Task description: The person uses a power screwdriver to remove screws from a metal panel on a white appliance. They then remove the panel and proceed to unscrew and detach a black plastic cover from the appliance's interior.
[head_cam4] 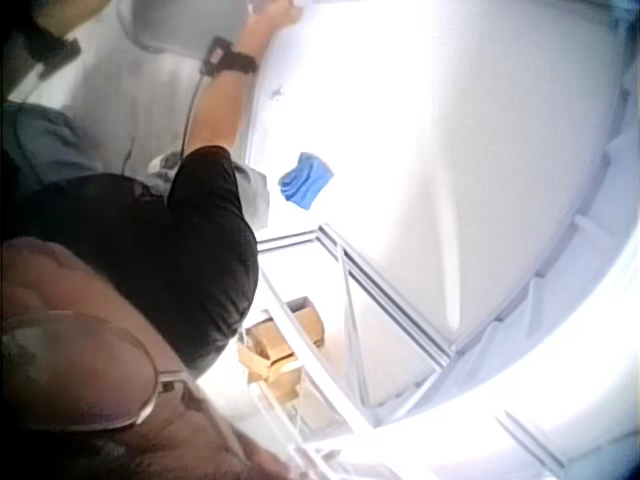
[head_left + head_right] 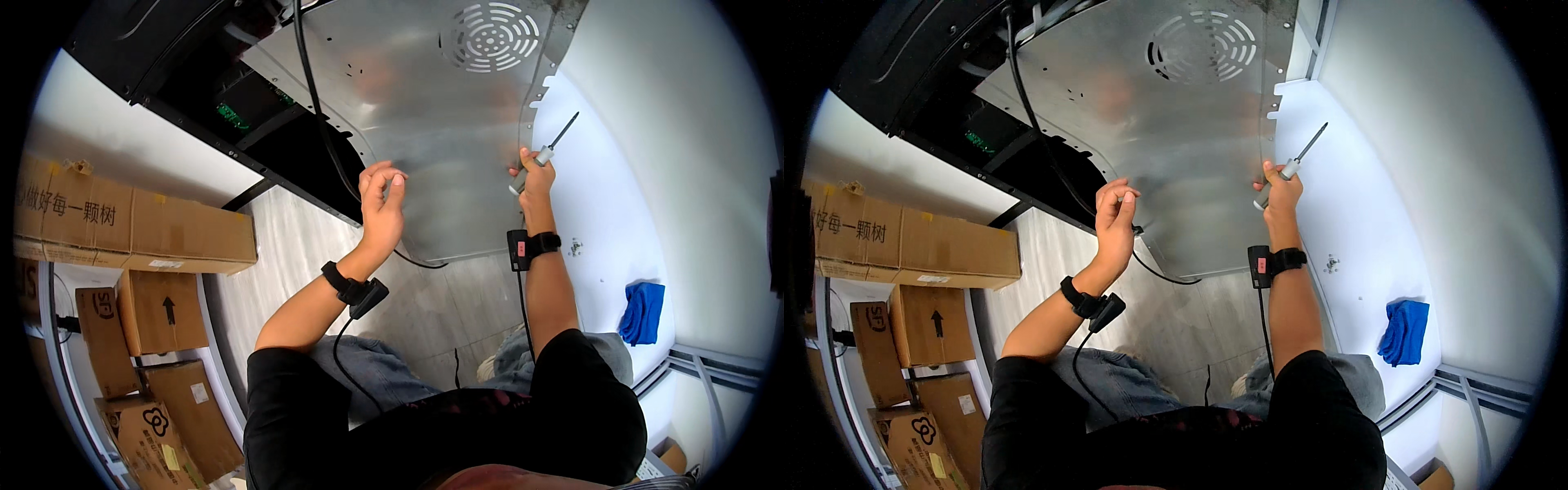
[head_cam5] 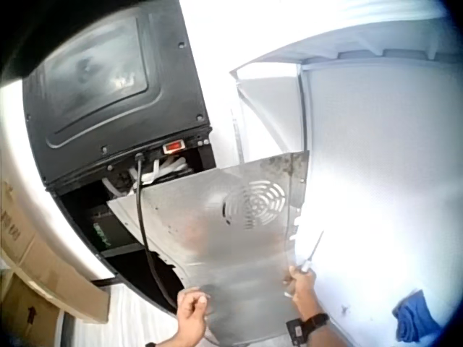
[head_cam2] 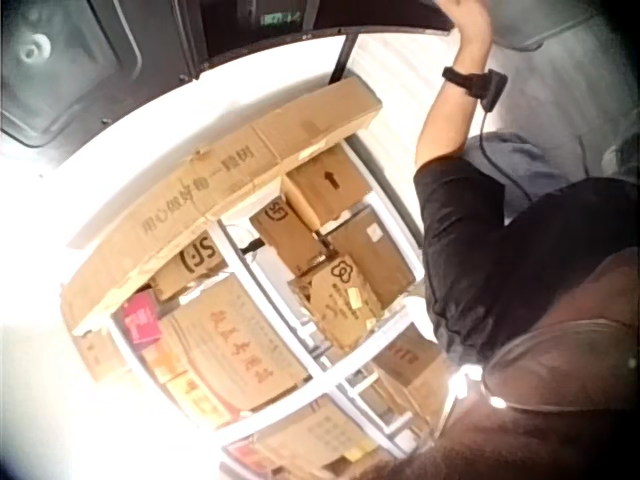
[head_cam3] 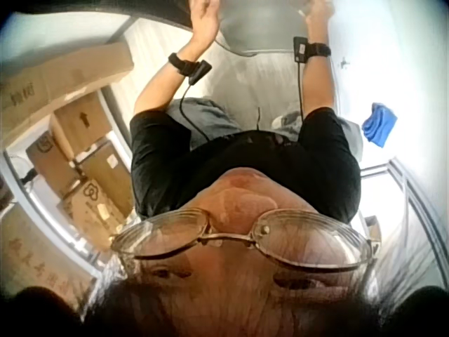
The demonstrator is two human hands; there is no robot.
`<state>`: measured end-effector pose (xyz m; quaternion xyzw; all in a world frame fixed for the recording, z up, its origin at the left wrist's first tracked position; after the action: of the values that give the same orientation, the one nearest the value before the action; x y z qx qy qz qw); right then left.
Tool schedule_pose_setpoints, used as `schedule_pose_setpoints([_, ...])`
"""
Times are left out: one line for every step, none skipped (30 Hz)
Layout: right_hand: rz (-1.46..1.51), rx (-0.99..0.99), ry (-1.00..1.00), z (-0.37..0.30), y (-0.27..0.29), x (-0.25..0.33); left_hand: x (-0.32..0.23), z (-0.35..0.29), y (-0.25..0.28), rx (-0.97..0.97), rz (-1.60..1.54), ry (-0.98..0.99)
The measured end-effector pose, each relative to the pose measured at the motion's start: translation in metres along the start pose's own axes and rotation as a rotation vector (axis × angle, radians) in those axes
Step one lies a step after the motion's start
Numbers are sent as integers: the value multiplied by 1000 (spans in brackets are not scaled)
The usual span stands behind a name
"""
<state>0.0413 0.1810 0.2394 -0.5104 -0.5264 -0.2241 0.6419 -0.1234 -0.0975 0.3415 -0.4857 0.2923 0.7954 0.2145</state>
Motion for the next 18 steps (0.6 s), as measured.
schedule_pose_setpoints([-1,1,13,-1,2,3,4,0,4,-15,4,5])
schedule_pose_setpoints([-2,1,26,-1,3,6,7,1,9,-30,8,9])
schedule_pose_setpoints([-3,-6,43,0,5,10,7,4,14,-36,63,-11])
schedule_pose_setpoints([-3,-13,54,1,12,14,7,5,15,-42,122,-27])
schedule_pose_setpoints([-3,-21,66,2,20,18,7,7,17,-47,180,-43])
schedule_pose_setpoints([0,-42,76,5,28,21,15,10,18,-73,151,-25])
schedule_pose_setpoints([7,-59,76,7,33,24,23,12,18,-73,123,10])
schedule_pose_setpoints([14,-75,76,8,39,27,30,14,17,-72,95,45])
schedule_pose_setpoints([21,-92,77,9,44,30,36,14,15,-71,67,80])
schedule_pose_setpoints([40,-115,73,7,42,29,41,17,19,-51,-13,126])
schedule_pose_setpoints([66,-125,81,5,39,27,51,19,20,-6,-53,149])
schedule_pose_setpoints([92,-134,90,3,36,26,64,20,21,39,-93,173])
schedule_pose_setpoints([124,-134,95,3,38,30,69,20,13,75,-124,194])
schedule_pose_setpoints([135,-140,89,3,40,32,74,19,7,75,-124,227])
schedule_pose_setpoints([146,-145,84,3,41,34,76,19,1,86,-78,215])
schedule_pose_setpoints([159,-155,80,5,45,36,80,21,-6,102,-31,200])
schedule_pose_setpoints([167,-151,81,5,42,30,92,22,-5,122,5,185])
schedule_pose_setpoints([175,-147,83,4,39,22,108,24,-3,140,-11,140])
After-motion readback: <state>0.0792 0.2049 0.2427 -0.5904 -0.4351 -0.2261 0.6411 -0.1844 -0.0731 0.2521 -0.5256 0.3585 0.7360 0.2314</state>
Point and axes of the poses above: each hand's wrist, its own z-axis towards the middle knuckle, its own y-axis out of the back of the hand, x = y × z, the point moved 7 cm from there along z, towards the middle knuckle, and after that the axes turned 10 degrees about x, right-handed, at the moved point
